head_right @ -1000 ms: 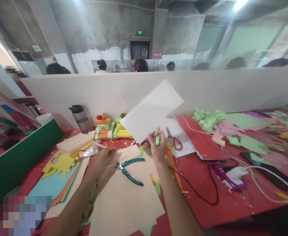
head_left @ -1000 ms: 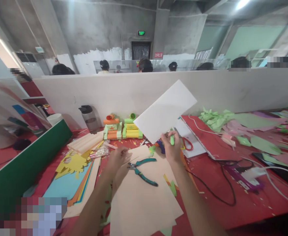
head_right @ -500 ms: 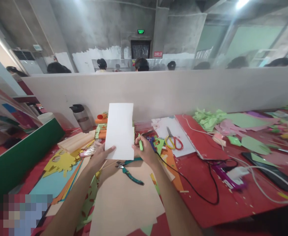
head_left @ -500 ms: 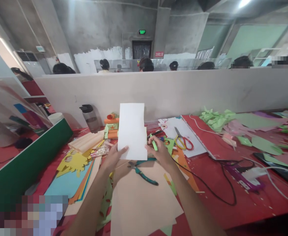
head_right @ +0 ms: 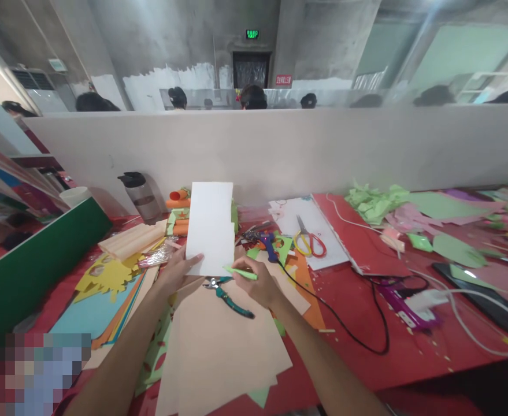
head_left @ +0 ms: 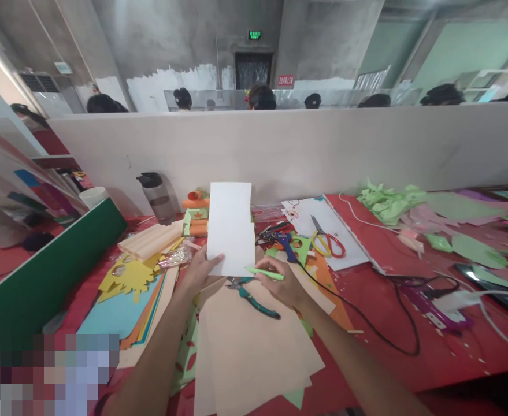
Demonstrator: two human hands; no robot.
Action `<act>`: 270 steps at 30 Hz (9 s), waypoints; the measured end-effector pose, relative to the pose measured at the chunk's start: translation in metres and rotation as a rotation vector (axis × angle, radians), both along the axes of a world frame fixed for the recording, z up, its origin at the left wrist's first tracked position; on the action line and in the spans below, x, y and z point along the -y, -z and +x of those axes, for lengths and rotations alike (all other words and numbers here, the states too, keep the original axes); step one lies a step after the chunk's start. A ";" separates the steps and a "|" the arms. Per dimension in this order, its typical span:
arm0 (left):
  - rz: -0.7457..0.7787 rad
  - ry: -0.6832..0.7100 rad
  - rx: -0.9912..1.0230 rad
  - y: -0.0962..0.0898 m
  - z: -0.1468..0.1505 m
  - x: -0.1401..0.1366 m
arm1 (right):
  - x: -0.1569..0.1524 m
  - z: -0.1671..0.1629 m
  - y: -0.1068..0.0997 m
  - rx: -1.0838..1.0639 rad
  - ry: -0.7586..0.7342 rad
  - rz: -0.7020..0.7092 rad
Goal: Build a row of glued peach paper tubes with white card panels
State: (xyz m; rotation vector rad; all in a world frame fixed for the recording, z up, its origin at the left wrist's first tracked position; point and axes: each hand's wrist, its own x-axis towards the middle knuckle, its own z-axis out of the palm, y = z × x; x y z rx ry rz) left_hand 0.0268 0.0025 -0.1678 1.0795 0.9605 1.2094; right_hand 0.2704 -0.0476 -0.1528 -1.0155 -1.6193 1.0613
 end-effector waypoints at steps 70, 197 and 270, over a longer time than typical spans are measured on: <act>0.060 -0.084 -0.181 -0.012 0.001 0.001 | -0.005 -0.007 -0.005 0.130 0.140 0.100; 0.059 -0.072 -0.181 -0.018 0.002 0.005 | -0.070 0.015 -0.044 0.172 0.068 0.291; -0.008 -0.092 -0.181 -0.007 0.001 0.005 | -0.088 0.038 -0.046 0.656 -0.275 0.611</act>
